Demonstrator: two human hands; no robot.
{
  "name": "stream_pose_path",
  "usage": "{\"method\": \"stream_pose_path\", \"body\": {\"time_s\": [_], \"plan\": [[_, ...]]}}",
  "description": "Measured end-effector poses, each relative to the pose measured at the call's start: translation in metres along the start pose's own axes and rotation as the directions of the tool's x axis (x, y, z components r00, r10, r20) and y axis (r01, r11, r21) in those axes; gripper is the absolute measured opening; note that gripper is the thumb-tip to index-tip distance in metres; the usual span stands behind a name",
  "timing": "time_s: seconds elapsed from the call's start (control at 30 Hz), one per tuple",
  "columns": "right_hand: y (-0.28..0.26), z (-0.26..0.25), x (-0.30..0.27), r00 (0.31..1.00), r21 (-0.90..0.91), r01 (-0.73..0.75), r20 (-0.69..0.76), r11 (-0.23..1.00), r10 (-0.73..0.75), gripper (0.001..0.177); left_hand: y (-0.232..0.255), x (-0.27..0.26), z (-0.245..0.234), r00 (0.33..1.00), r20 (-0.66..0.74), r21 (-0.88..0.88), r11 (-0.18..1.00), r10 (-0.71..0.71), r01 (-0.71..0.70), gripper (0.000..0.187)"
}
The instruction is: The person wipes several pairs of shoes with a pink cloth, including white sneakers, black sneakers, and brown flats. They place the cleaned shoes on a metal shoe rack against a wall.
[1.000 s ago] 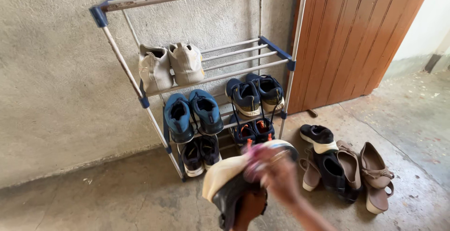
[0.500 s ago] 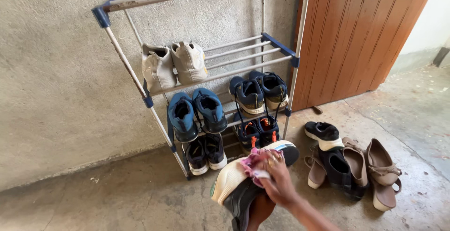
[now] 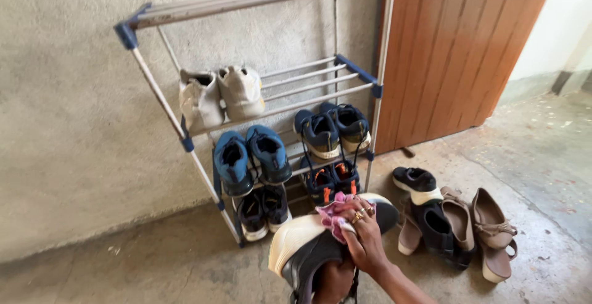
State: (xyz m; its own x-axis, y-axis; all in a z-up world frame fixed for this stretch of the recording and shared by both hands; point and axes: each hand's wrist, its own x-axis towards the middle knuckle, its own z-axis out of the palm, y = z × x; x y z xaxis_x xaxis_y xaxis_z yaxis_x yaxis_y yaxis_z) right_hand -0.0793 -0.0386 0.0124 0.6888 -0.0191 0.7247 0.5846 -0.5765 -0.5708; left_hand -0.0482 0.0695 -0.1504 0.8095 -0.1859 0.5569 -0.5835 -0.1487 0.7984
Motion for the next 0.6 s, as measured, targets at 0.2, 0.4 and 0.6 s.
{"method": "stream_pose_path", "body": {"time_s": [0.2,0.4,0.6], "plan": [[0.046,-0.013,0.008,0.984,-0.018,-0.142,-0.108,0.990,0.139,0.036,0.000,0.001,0.011,0.976,-0.211,-0.135,0.991,-0.053,0.024,0.047],[0.035,-0.050,0.032,0.927,0.071,-0.303,-0.208,0.950,0.311,0.024,0.011,0.007,0.001,0.953,-0.164,-0.055,0.967,-0.256,0.250,0.047],[-0.009,-0.009,0.014,0.994,-0.116,0.098,-0.038,0.988,-0.103,0.009,0.027,-0.001,0.004,0.948,-0.116,-0.184,0.945,-0.295,0.271,0.048]]}}
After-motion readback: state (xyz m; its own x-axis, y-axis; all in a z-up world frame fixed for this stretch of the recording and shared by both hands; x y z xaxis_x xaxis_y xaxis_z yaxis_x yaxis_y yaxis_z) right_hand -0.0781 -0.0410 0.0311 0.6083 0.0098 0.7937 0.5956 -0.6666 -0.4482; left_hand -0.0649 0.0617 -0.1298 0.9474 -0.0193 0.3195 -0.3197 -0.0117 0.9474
